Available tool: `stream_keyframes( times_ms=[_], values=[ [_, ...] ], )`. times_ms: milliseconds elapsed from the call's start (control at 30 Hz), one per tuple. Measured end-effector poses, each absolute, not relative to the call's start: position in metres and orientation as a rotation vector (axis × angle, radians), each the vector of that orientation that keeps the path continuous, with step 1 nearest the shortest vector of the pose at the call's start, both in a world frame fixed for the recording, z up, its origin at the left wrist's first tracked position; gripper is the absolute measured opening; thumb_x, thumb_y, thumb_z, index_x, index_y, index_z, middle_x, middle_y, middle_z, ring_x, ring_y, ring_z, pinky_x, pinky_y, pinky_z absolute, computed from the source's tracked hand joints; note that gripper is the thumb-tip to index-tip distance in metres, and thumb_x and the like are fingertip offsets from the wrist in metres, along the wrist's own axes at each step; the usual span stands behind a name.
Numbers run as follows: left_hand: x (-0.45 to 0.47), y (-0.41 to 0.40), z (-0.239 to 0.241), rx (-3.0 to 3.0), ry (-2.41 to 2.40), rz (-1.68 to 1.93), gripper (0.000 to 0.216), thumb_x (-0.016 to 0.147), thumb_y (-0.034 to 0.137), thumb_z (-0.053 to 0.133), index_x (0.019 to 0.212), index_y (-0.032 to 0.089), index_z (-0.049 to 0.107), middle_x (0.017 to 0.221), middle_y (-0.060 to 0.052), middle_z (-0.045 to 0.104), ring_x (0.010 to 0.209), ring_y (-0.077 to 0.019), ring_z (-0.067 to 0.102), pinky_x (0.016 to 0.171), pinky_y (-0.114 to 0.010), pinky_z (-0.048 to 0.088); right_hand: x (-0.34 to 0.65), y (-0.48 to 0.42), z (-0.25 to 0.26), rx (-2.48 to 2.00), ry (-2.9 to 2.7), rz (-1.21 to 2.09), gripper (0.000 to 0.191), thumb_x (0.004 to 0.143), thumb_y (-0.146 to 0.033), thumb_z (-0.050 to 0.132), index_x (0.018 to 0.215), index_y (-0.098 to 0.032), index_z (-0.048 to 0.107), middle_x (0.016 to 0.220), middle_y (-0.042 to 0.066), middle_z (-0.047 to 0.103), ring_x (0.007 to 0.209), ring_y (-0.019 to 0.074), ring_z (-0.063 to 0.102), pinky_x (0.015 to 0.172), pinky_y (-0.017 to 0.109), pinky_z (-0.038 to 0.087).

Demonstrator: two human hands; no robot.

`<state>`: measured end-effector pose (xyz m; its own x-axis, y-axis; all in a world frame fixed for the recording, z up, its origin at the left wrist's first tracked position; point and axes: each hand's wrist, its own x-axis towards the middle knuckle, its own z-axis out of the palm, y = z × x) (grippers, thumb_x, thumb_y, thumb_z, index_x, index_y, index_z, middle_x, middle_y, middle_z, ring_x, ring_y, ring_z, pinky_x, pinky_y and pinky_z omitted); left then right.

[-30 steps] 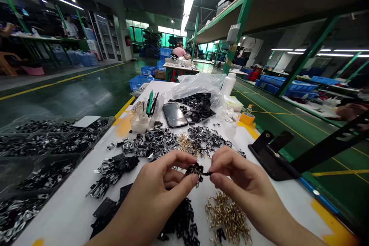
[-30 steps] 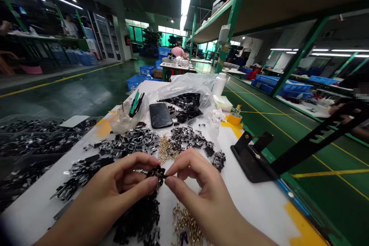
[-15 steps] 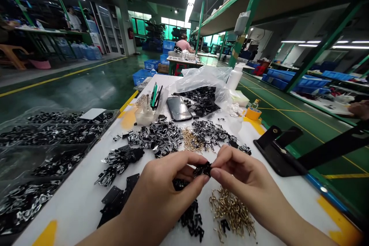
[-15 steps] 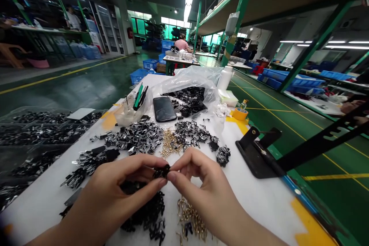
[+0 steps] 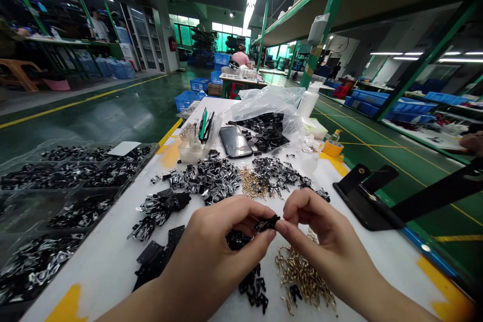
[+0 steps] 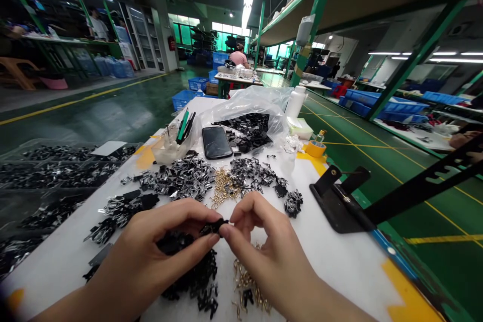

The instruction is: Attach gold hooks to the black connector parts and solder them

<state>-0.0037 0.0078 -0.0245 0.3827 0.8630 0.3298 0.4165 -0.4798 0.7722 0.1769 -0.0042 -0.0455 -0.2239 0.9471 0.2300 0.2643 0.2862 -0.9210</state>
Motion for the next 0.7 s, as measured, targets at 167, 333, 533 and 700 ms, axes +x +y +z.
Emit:
stream_keyframes(
  times_ms=[167,333,533,700],
  values=[
    [-0.003,0.008,-0.022,1.959,1.101,0.936,0.009,0.079,0.018,0.062,0.085,0.023,0.066,0.078,0.004,0.069,0.066,-0.0092,0.063,0.062,-0.017,0.049,0.179,-0.005,-0.045,-1.105,-1.725,0.975,0.010,0.088,-0.031,0.057,0.083,-0.025,0.051,0.074,-0.005,0.049,0.070,0.0093,0.047,0.060,0.021,0.040],
    [-0.002,0.007,-0.017,1.737,1.069,0.872,0.008,0.079,0.019,0.061,0.084,0.022,0.066,0.080,0.004,0.069,0.071,-0.0106,0.065,0.063,-0.016,0.051,0.178,-0.006,-0.044,-1.076,-1.732,0.988,0.007,0.089,-0.031,0.056,0.085,-0.026,0.051,0.077,-0.004,0.051,0.072,0.0093,0.048,0.061,0.020,0.041],
    [-0.003,0.006,-0.018,1.621,1.045,0.847,0.006,0.080,0.020,0.061,0.085,0.022,0.064,0.078,0.004,0.069,0.069,-0.0101,0.064,0.061,-0.016,0.050,0.178,-0.008,-0.042,-1.049,-1.720,1.051,0.004,0.090,-0.030,0.053,0.090,-0.026,0.052,0.081,-0.003,0.053,0.074,0.0100,0.050,0.062,0.020,0.042],
    [-0.002,0.004,-0.020,1.750,1.061,0.890,0.010,0.079,0.019,0.061,0.088,0.022,0.065,0.076,0.004,0.068,0.066,-0.0102,0.063,0.059,-0.017,0.049,0.176,-0.007,-0.035,-1.121,-1.688,1.176,0.012,0.089,-0.033,0.053,0.084,-0.022,0.050,0.072,-0.003,0.049,0.064,0.0105,0.046,0.056,0.023,0.036]
  ],
)
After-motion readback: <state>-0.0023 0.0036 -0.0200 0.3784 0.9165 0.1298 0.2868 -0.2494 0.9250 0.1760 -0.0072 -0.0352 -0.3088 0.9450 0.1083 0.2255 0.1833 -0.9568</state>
